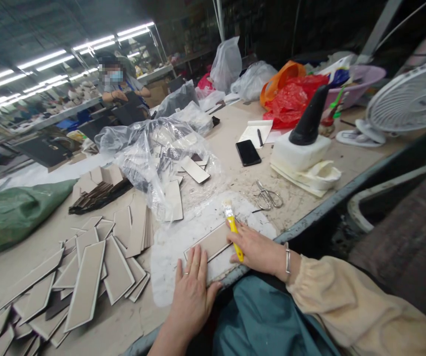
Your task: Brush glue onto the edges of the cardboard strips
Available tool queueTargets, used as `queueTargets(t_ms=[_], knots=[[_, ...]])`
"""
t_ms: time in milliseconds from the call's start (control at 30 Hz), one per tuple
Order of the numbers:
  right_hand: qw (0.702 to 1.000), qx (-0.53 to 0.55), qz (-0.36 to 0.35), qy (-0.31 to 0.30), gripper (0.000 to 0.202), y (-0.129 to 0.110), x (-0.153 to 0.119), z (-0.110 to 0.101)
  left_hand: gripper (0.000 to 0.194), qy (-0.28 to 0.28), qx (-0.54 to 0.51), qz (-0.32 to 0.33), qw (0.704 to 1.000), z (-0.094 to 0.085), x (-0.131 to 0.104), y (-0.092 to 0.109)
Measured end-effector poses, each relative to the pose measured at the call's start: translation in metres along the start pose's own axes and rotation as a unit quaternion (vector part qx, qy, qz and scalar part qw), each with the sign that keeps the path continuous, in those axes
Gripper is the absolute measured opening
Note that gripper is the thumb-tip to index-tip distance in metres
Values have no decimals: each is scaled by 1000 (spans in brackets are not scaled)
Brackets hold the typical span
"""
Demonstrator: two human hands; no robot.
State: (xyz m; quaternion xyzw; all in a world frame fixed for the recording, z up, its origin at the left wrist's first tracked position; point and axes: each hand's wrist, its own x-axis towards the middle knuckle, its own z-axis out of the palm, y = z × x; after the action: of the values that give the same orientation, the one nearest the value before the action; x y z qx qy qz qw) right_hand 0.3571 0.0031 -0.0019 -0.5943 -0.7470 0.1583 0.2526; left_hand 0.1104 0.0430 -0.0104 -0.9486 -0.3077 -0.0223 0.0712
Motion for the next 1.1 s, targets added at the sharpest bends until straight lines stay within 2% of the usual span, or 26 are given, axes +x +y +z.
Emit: queueTargets(t_ms=[200, 400, 500, 600, 733, 867, 933, 1000, 1100], knots=[[1000, 25, 7, 10, 39, 0, 2, -2, 65, -27, -3, 1, 1000, -7, 4, -3], [999, 26, 25, 24, 38, 0, 1, -1, 63, -25, -18, -2, 1000, -9, 5, -3], [999, 27, 21, 27, 38, 2, 2, -2, 48, -55, -69, -23, 996, -12, 12, -13], [997, 30, 10, 73, 29, 4, 3, -5, 37, -69, -122, -82, 987, -17, 25, -27], [983, 12, -7, 181, 9, 9, 3, -12, 42, -62, -170, -139, 974, -24, 47, -37], [973, 7, -6, 229, 5, 18, 3, -21, 46, -118, -211, -184, 953, -32, 66, -37], [970, 5, 7, 242, 5, 23, 3, -26, 40, -137, -248, -213, 935, -35, 70, -37], [966, 11, 18, 257, 4, 26, 3, -29, 28, -148, -299, -229, 914, -35, 70, -38], [959, 36, 18, 280, 4, 27, 4, -31, 34, -159, -377, -239, 881, -33, 61, -37]])
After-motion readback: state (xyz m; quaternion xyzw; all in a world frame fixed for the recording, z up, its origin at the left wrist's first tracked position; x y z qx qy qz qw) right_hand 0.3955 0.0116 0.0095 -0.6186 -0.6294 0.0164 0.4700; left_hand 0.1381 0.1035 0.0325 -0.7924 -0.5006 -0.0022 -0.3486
